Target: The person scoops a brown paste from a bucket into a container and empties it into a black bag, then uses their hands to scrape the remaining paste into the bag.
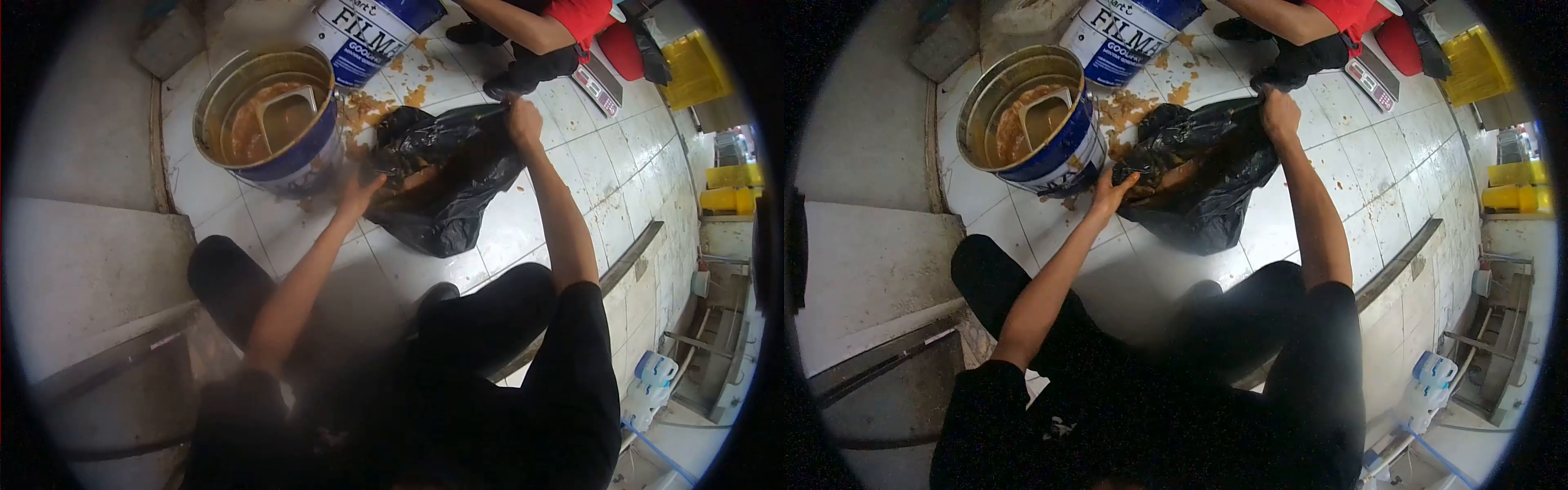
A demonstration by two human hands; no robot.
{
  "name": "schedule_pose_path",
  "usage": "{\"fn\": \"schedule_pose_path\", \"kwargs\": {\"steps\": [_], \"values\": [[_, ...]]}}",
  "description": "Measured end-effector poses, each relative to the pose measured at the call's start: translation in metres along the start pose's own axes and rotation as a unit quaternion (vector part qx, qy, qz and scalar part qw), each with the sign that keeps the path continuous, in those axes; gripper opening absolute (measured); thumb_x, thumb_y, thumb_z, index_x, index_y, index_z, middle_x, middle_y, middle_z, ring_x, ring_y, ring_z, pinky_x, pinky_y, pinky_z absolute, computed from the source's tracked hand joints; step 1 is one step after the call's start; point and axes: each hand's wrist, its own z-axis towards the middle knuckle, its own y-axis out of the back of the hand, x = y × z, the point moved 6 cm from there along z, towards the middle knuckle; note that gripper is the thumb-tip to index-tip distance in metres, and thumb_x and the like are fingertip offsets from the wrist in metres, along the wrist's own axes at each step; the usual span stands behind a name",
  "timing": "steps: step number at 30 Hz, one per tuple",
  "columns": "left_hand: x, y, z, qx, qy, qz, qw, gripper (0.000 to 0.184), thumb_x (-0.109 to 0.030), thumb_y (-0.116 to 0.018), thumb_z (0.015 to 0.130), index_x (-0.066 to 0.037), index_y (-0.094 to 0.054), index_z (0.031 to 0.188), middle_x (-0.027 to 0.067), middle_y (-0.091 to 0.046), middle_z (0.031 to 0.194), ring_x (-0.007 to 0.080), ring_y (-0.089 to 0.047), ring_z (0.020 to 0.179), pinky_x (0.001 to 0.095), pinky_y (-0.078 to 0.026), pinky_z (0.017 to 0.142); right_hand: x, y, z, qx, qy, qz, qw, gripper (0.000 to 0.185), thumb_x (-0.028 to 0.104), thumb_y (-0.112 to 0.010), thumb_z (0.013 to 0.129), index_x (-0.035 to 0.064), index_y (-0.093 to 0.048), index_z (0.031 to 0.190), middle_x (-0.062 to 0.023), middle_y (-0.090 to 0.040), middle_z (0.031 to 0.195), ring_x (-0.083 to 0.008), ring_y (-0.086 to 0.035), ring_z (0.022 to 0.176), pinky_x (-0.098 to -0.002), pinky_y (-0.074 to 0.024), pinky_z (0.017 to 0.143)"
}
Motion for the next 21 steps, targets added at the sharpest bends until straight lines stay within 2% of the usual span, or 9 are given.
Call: {"fn": "schedule_pose_path", "kwargs": {"steps": [6,8,10,12,13,14,16,20,21], "values": [[-0.006,-0.01,0.027,-0.145,-0.03,0.117,0.982,0.054,-0.037,-0.071,0.084,0.001,-0.05,0.117,0.0212,-0.057,0.116,0.0378,-0.053,0.111,0.0439,-0.043,0.091,0.025,-0.008,0.004,0.03,-0.02,-0.116,0.993,0.014,0.011,-0.053,0.086,0.0092,-0.059,0.098,-0.0174,-0.064,0.102,-0.0348,-0.06,0.103,-0.0437,-0.0497,0.081],[-0.01,-0.011,0.027,-0.168,-0.052,0.123,0.977,0.045,-0.029,-0.071,0.083,0.0,-0.051,0.112,0.0198,-0.057,0.112,0.0367,-0.054,0.108,0.0445,-0.043,0.089,0.055,0.009,-0.022,-0.078,0.108,-0.147,0.98,0.019,0.013,-0.055,0.087,0.0098,-0.057,0.106,-0.0156,-0.058,0.115,-0.0311,-0.054,0.111,-0.0444,-0.0463,0.087],[-0.027,-0.01,0.019,-0.19,-0.073,0.129,0.97,0.036,-0.021,-0.071,0.083,-0.001,-0.052,0.107,0.0184,-0.057,0.109,0.0355,-0.055,0.105,0.0452,-0.043,0.087,0.071,-0.007,-0.047,0.059,0.264,-0.036,0.962,0.048,0.028,-0.072,0.078,0.0102,-0.05,0.117,-0.0092,-0.058,0.106,-0.0281,-0.049,0.117,-0.0493,-0.0424,0.092],[-0.092,-0.012,-0.01,-0.183,-0.349,0.229,0.89,0.035,-0.01,-0.069,0.079,-0.003,-0.053,0.109,0.0151,-0.055,0.11,0.0338,-0.054,0.104,0.0456,-0.041,0.089,0.08,-0.037,-0.089,0.194,0.345,-0.011,0.918,0.057,0.034,-0.072,0.079,0.0117,-0.049,0.126,-0.0086,-0.059,0.112,-0.0264,-0.049,0.119,-0.0505,-0.039,0.096],[-0.082,-0.032,0.002,0.022,-0.378,0.21,0.901,0.042,-0.012,-0.07,0.078,-0.006,-0.054,0.116,0.0143,-0.052,0.122,0.035,-0.05,0.115,0.0475,-0.039,0.096,0.072,-0.05,-0.104,0.195,0.345,-0.013,0.918,0.057,0.034,-0.072,0.079,0.0117,-0.049,0.126,-0.0086,-0.059,0.112,-0.0264,-0.049,0.119,-0.0505,-0.039,0.096],[-0.085,-0.039,0.009,0.022,-0.379,0.208,0.902,0.042,-0.012,-0.07,0.078,-0.006,-0.054,0.116,0.0143,-0.052,0.122,0.035,-0.05,0.115,0.0475,-0.039,0.096,0.071,-0.052,-0.12,0.149,0.394,-0.014,0.907,0.054,0.036,-0.071,0.079,0.0127,-0.053,0.124,-0.0072,-0.062,0.111,-0.0254,-0.052,0.115,-0.0489,-0.0382,0.096],[-0.096,-0.066,0.006,0.022,-0.53,0.394,0.751,0.048,-0.022,-0.07,0.079,-0.006,-0.053,0.122,0.0117,-0.049,0.132,0.0357,-0.044,0.124,0.0477,-0.038,0.1,0.065,-0.054,-0.137,0.102,0.442,-0.015,0.891,0.052,0.039,-0.069,0.079,0.0138,-0.057,0.122,-0.0058,-0.064,0.11,-0.0245,-0.055,0.112,-0.0473,-0.0373,0.097],[-0.061,-0.067,0.066,0.05,-0.165,0.355,0.919,0.064,-0.029,-0.072,0.078,-0.004,-0.045,0.13,0.024,-0.042,0.136,0.0429,-0.055,0.112,0.0524,-0.045,0.091,0.044,-0.075,-0.153,0.322,0.367,-0.187,0.852,0.041,0.036,-0.061,0.085,0.0197,-0.059,0.123,-0.0045,-0.068,0.097,-0.0239,-0.06,0.105,-0.0501,-0.0321,0.103],[-0.06,-0.071,0.071,0.178,-0.131,0.37,0.902,0.068,-0.021,-0.071,0.082,-0.01,-0.036,0.138,0.0256,-0.06,0.112,0.0412,-0.06,0.103,0.0489,-0.049,0.086,0.042,-0.083,-0.161,0.316,0.398,-0.221,0.832,0.038,0.032,-0.057,0.087,0.0197,-0.059,0.123,-0.0038,-0.068,0.096,-0.0241,-0.06,0.104,-0.0505,-0.0317,0.103]]}}
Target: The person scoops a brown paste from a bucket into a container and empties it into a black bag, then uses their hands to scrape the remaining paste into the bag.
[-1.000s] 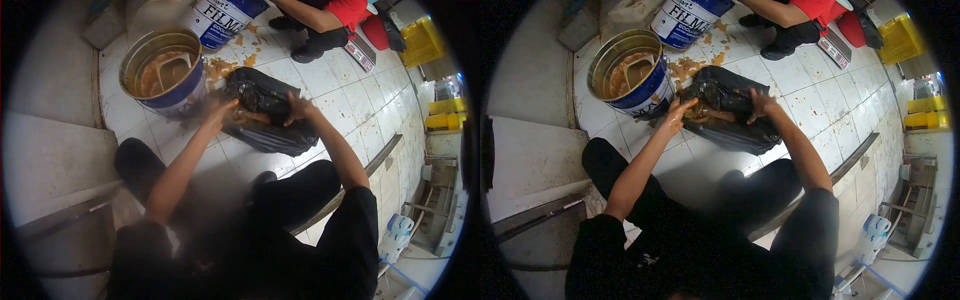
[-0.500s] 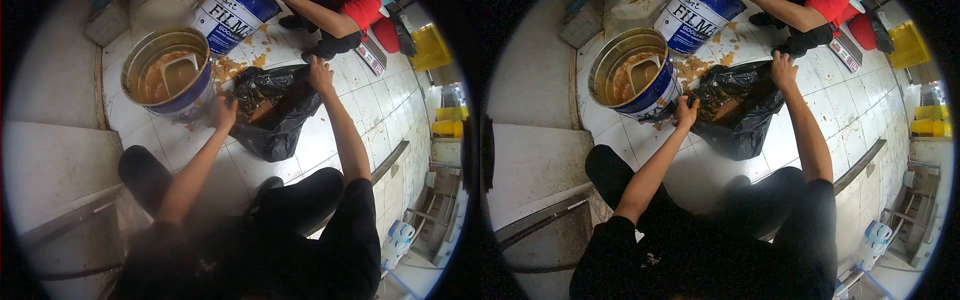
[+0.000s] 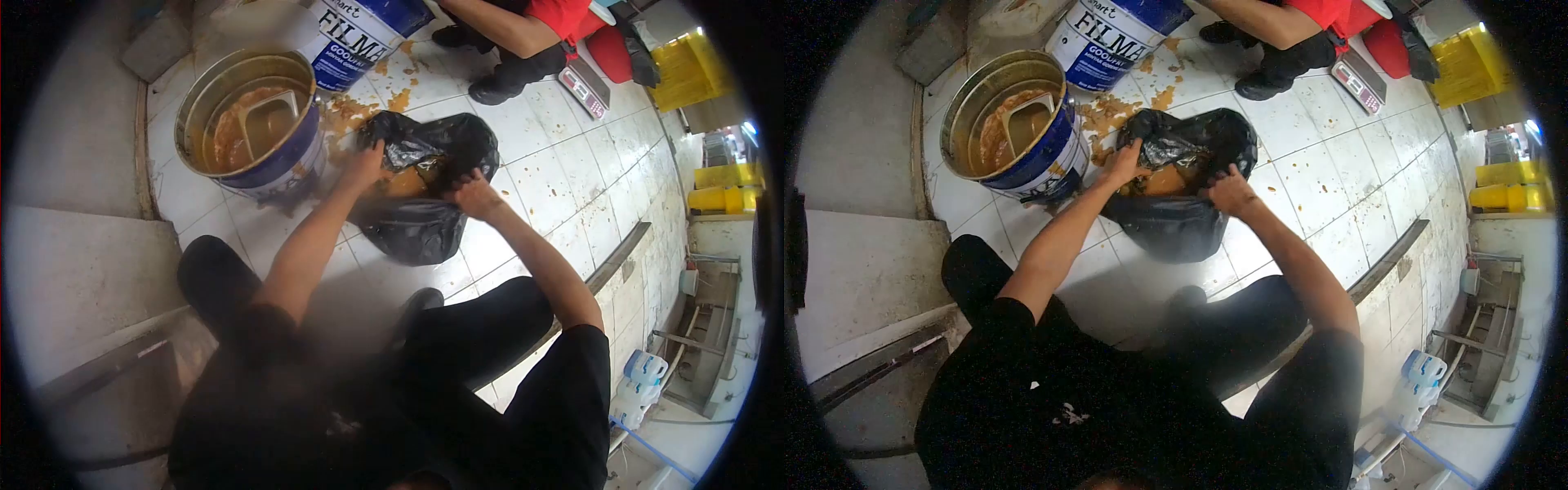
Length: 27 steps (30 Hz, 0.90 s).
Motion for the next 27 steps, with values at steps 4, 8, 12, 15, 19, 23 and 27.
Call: {"fn": "schedule_pose_path", "kwargs": {"steps": [4,8,12,15,19,23,27], "values": [[0.033,0.017,0.023,-0.019,-0.011,0.022,1.0,0.053,-0.012,-0.062,0.082,0.0,-0.042,0.13,0.0258,-0.06,0.11,0.0396,-0.061,0.099,0.047,-0.05,0.081,0.02,-0.008,-0.018,0.059,-0.029,-0.008,0.998,0.036,0.022,-0.046,0.092,0.0158,-0.061,0.123,-0.0075,-0.061,0.121,-0.0266,-0.05,0.122,-0.0547,-0.0244,0.108],[0.056,0.037,0.027,-0.206,0.047,0.002,0.977,0.049,-0.006,-0.058,0.08,0.001,-0.044,0.127,0.0242,-0.061,0.107,0.0403,-0.06,0.1,0.0482,-0.049,0.082,0.009,0.01,-0.025,0.011,-0.069,0.002,0.998,0.033,0.017,-0.047,0.09,0.0131,-0.065,0.117,-0.0128,-0.061,0.123,-0.0331,-0.05,0.124,-0.0574,-0.023,0.11],[0.049,0.029,0.002,-0.132,0.035,-0.063,0.989,0.075,-0.023,-0.076,0.07,0.0,-0.042,0.132,0.0244,-0.055,0.12,0.0375,-0.054,0.112,0.0443,-0.045,0.093,0.001,0.017,-0.029,0.229,-0.09,0.037,0.968,0.037,0.02,-0.056,0.087,0.0095,-0.062,0.122,-0.0131,-0.059,0.129,-0.0298,-0.055,0.121,-0.0574,-0.0268,0.108],[0.06,0.011,-0.011,-0.129,0.047,-0.094,0.986,0.091,-0.041,-0.084,0.063,0.002,-0.043,0.131,0.0246,-0.048,0.129,0.0371,-0.044,0.124,0.0404,-0.037,0.104,0.003,0.031,-0.026,0.256,-0.054,0.079,0.962,0.045,0.023,-0.074,0.075,0.0101,-0.063,0.117,-0.0132,-0.064,0.119,-0.0299,-0.062,0.111,-0.0574,-0.0357,0.102],[0.075,-0.001,-0.045,-0.133,0.179,-0.192,0.956,0.091,-0.045,-0.081,0.067,0.0,-0.04,0.134,0.0206,-0.047,0.133,0.0359,-0.045,0.123,0.046,-0.041,0.098,0.009,0.072,-0.023,0.196,-0.069,0.172,0.963,0.061,0.028,-0.084,0.064,0.0103,-0.062,0.117,-0.015,-0.065,0.115,-0.0306,-0.062,0.109,-0.0514,-0.0435,0.097],[0.091,-0.049,-0.056,0.038,0.3,-0.497,0.813,0.086,-0.043,-0.08,0.071,-0.007,-0.039,0.137,0.0132,-0.046,0.137,0.0286,-0.046,0.123,0.0498,-0.045,0.092,0.001,0.086,-0.01,0.06,-0.055,0.234,0.969,0.059,0.032,-0.081,0.068,0.0101,-0.061,0.119,-0.0164,-0.066,0.109,-0.0337,-0.063,0.104,-0.0411,-0.0503,0.089],[0.076,-0.046,-0.071,0.116,0.265,-0.541,0.79,0.077,-0.041,-0.078,0.075,-0.011,-0.044,0.136,0.0117,-0.05,0.134,0.0268,-0.05,0.117,0.0503,-0.046,0.089,-0.012,0.125,-0.008,-0.026,-0.009,0.404,0.914,0.045,0.027,-0.077,0.075,0.0069,-0.064,0.114,-0.0185,-0.068,0.099,-0.0325,-0.065,0.096,-0.0397,-0.0512,0.084]]}}
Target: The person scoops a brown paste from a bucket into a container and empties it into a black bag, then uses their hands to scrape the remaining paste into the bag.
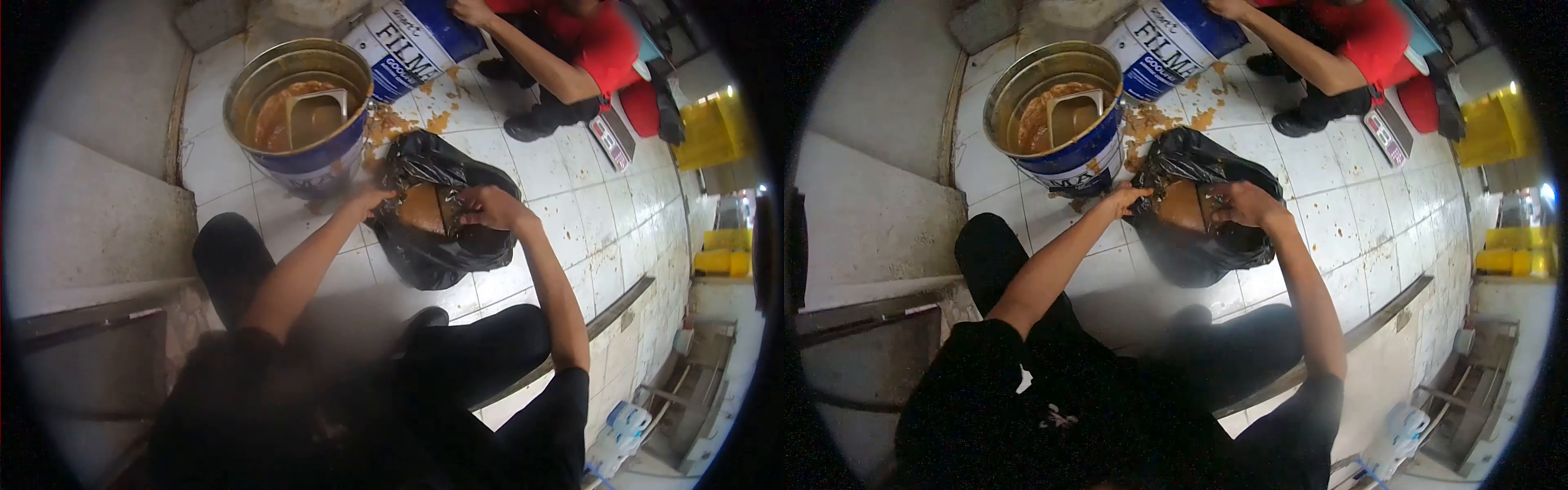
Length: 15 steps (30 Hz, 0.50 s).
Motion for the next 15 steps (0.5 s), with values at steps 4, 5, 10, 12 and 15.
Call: {"fn": "schedule_pose_path", "kwargs": {"steps": [4,5,10,12,15], "values": [[0.016,0.003,-0.013,-0.067,-0.032,0.029,0.997,0.065,-0.039,-0.075,0.079,-0.009,-0.048,0.13,0.0113,-0.058,0.121,0.027,-0.057,0.105,0.0483,-0.047,0.083,0.066,0.073,0.026,-0.17,0.077,0.082,0.979,0.031,0.019,-0.071,0.081,0.0015,-0.066,0.106,-0.0184,-0.068,0.095,-0.0295,-0.067,0.088,-0.0377,-0.0515,0.081],[0.018,-0.001,-0.007,-0.022,-0.047,0.017,0.999,0.063,-0.039,-0.073,0.081,-0.013,-0.047,0.133,0.0117,-0.056,0.124,0.0307,-0.054,0.112,0.055,-0.047,0.082,0.095,0.09,0.038,-0.215,0.138,0.049,0.966,0.03,0.021,-0.07,0.083,0.0011,-0.066,0.105,-0.0163,-0.068,0.094,-0.028,-0.066,0.086,-0.0361,-0.0506,0.079],[-0.006,-0.003,-0.014,-0.051,-0.096,0.194,0.975,0.053,-0.039,-0.066,0.085,-0.004,-0.054,0.123,0.0192,-0.059,0.119,0.0359,-0.06,0.107,0.0551,-0.054,0.072,0.207,0.125,0.167,-0.248,0.254,0.035,0.934,0.036,0.028,-0.066,0.086,0.0,-0.063,0.109,-0.019,-0.068,0.098,-0.0302,-0.066,0.092,-0.039,-0.0505,0.079],[-0.021,-0.006,-0.027,-0.088,-0.103,0.28,0.95,0.05,-0.038,-0.067,0.084,0.005,-0.06,0.109,0.0239,-0.062,0.11,0.0364,-0.065,0.097,0.0481,-0.056,0.072,0.214,0.107,0.245,-0.232,0.202,-0.132,0.942,0.035,0.031,-0.065,0.085,0.001,-0.066,0.103,-0.0199,-0.067,0.103,-0.0339,-0.065,0.097,-0.0421,-0.0512,0.084],[-0.015,-0.013,-0.016,-0.108,-0.139,0.271,0.946,0.051,-0.039,-0.069,0.081,0.007,-0.063,0.101,0.0278,-0.064,0.104,0.0387,-0.064,0.099,0.0455,-0.054,0.082,0.205,0.071,0.33,-0.093,0.046,-0.222,0.97,0.041,0.029,-0.067,0.081,0.0006,-0.063,0.111,-0.022,-0.065,0.105,-0.0341,-0.063,0.102,-0.0454,-0.0504,0.085]]}}
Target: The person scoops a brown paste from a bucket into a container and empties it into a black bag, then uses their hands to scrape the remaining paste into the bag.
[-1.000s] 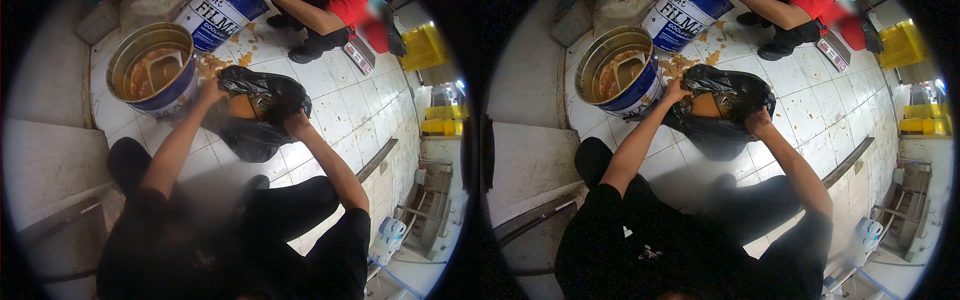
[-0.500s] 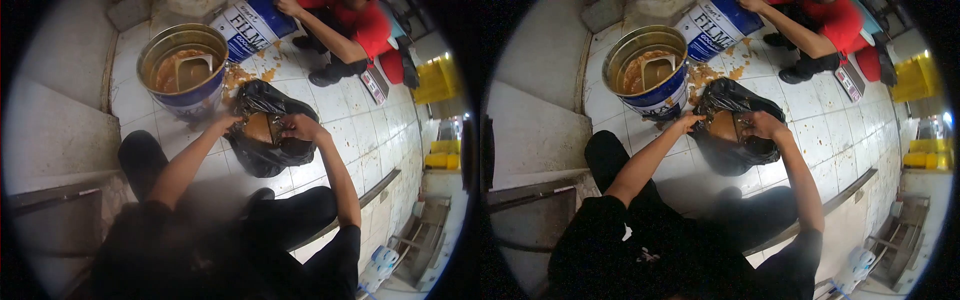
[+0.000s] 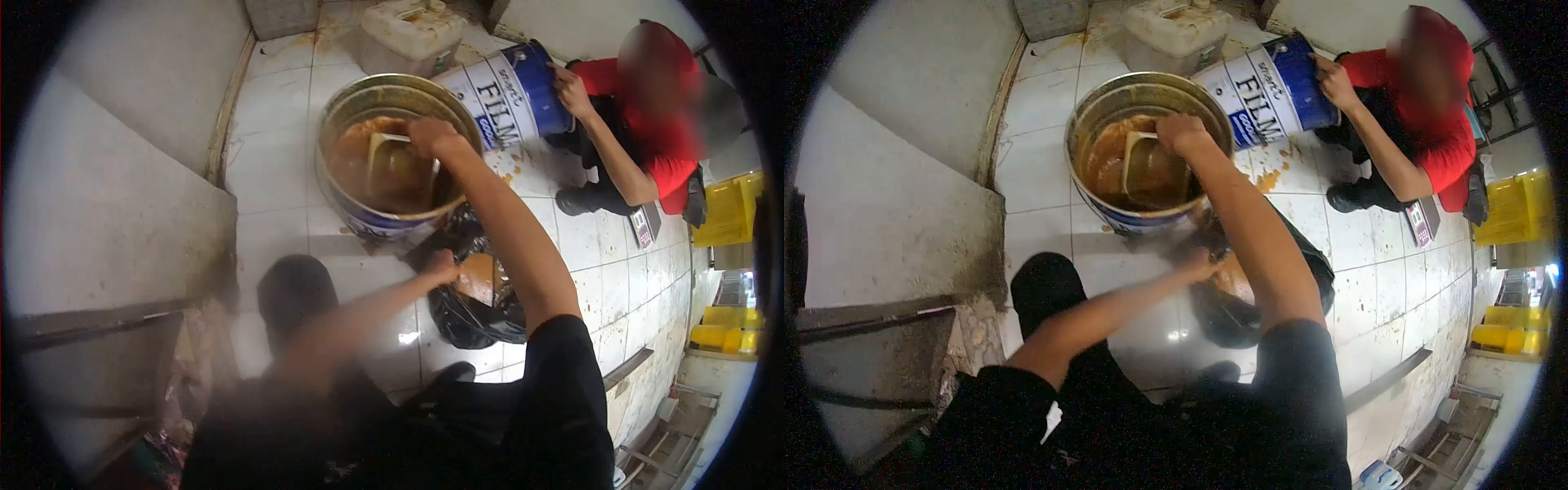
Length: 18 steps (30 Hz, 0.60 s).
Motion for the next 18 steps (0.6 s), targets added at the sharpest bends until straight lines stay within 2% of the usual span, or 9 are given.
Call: {"fn": "schedule_pose_path", "kwargs": {"steps": [5,7,9,10,11,13,14,16,18], "values": [[0.01,-0.019,0.016,0.004,-0.012,-0.016,1.0,0.046,-0.036,-0.068,0.081,0.007,-0.064,0.1,0.0285,-0.064,0.103,0.0412,-0.062,0.102,0.047,-0.051,0.088,0.004,-0.044,0.025,0.161,0.038,-0.027,0.986,0.042,0.026,-0.074,0.07,0.0077,-0.068,0.107,-0.0192,-0.066,0.108,-0.0341,-0.063,0.103,-0.0444,-0.0505,0.084],[0.015,-0.021,0.02,0.024,-0.017,-0.029,0.999,0.048,-0.036,-0.068,0.081,0.007,-0.063,0.102,0.0292,-0.063,0.105,0.0413,-0.061,0.103,0.0469,-0.051,0.088,0.01,-0.046,0.015,0.222,0.068,0.049,0.971,0.039,0.029,-0.077,0.066,0.0087,-0.069,0.098,-0.0149,-0.069,0.096,-0.0334,-0.064,0.094,-0.0407,-0.0498,0.082],[0.016,-0.024,0.027,0.039,-0.028,-0.04,0.998,0.049,-0.036,-0.068,0.081,0.008,-0.062,0.104,0.0298,-0.062,0.107,0.0414,-0.06,0.104,0.0468,-0.05,0.089,0.015,-0.059,-0.002,0.312,0.09,0.199,0.925,0.039,0.036,-0.079,0.064,0.0021,-0.067,0.079,-0.015,-0.068,0.091,-0.0298,-0.062,0.103,-0.0394,-0.0464,0.092],[0.016,-0.024,0.028,0.044,-0.013,-0.053,0.998,0.05,-0.035,-0.069,0.081,0.008,-0.062,0.105,0.0306,-0.061,0.109,0.0414,-0.06,0.106,0.0466,-0.05,0.089,0.012,-0.058,-0.006,0.291,0.044,0.164,0.941,0.05,0.037,-0.079,0.063,0.0038,-0.06,0.095,-0.016,-0.064,0.093,-0.0298,-0.061,0.104,-0.0367,-0.0459,0.091],[0.016,-0.026,0.029,0.048,0.0,-0.064,0.997,0.051,-0.034,-0.069,0.081,0.009,-0.061,0.106,0.0313,-0.06,0.111,0.0415,-0.059,0.107,0.0465,-0.049,0.09,0.009,-0.073,-0.009,0.295,0.042,0.16,0.941,0.05,0.037,-0.079,0.063,0.0038,-0.06,0.095,-0.016,-0.064,0.093,-0.0298,-0.061,0.104,-0.0367,-0.0459,0.091],[0.011,-0.027,0.031,0.032,-0.015,-0.051,0.998,0.052,-0.036,-0.069,0.081,0.008,-0.06,0.108,0.0302,-0.06,0.11,0.0408,-0.06,0.104,0.0461,-0.05,0.088,-0.008,-0.084,-0.008,0.107,-0.01,0.102,0.989,0.059,0.032,-0.077,0.068,0.0049,-0.049,0.112,-0.0101,-0.057,0.103,-0.0304,-0.061,0.094,-0.0367,-0.0487,0.085],[0.011,-0.031,0.036,0.014,-0.03,-0.031,0.999,0.054,-0.038,-0.069,0.08,0.007,-0.06,0.109,0.029,-0.061,0.108,0.0402,-0.061,0.101,0.0458,-0.05,0.087,0.004,-0.074,-0.013,0.106,-0.013,0.097,0.99,0.059,0.032,-0.077,0.068,0.0049,-0.049,0.112,-0.0101,-0.057,0.103,-0.0304,-0.061,0.094,-0.0367,-0.0487,0.085],[0.008,-0.03,0.041,-0.005,-0.045,-0.014,0.999,0.056,-0.04,-0.07,0.08,0.005,-0.059,0.11,0.0278,-0.062,0.107,0.0395,-0.062,0.099,0.0454,-0.05,0.085,0.041,-0.041,-0.014,0.049,-0.044,-0.15,0.987,0.065,0.028,-0.072,0.074,0.004,-0.037,0.123,-0.0173,-0.051,0.124,-0.0367,-0.06,0.105,-0.0425,-0.0485,0.088],[0.013,-0.04,0.045,0.03,-0.039,-0.009,0.999,0.055,-0.04,-0.071,0.079,0.004,-0.06,0.109,0.0267,-0.063,0.105,0.0395,-0.062,0.098,0.0448,-0.05,0.086,0.038,-0.068,0.002,0.065,0.007,-0.106,0.992,0.066,0.029,-0.068,0.079,0.0029,-0.032,0.129,-0.0216,-0.055,0.119,-0.0383,-0.059,0.107,-0.0444,-0.0477,0.09]]}}
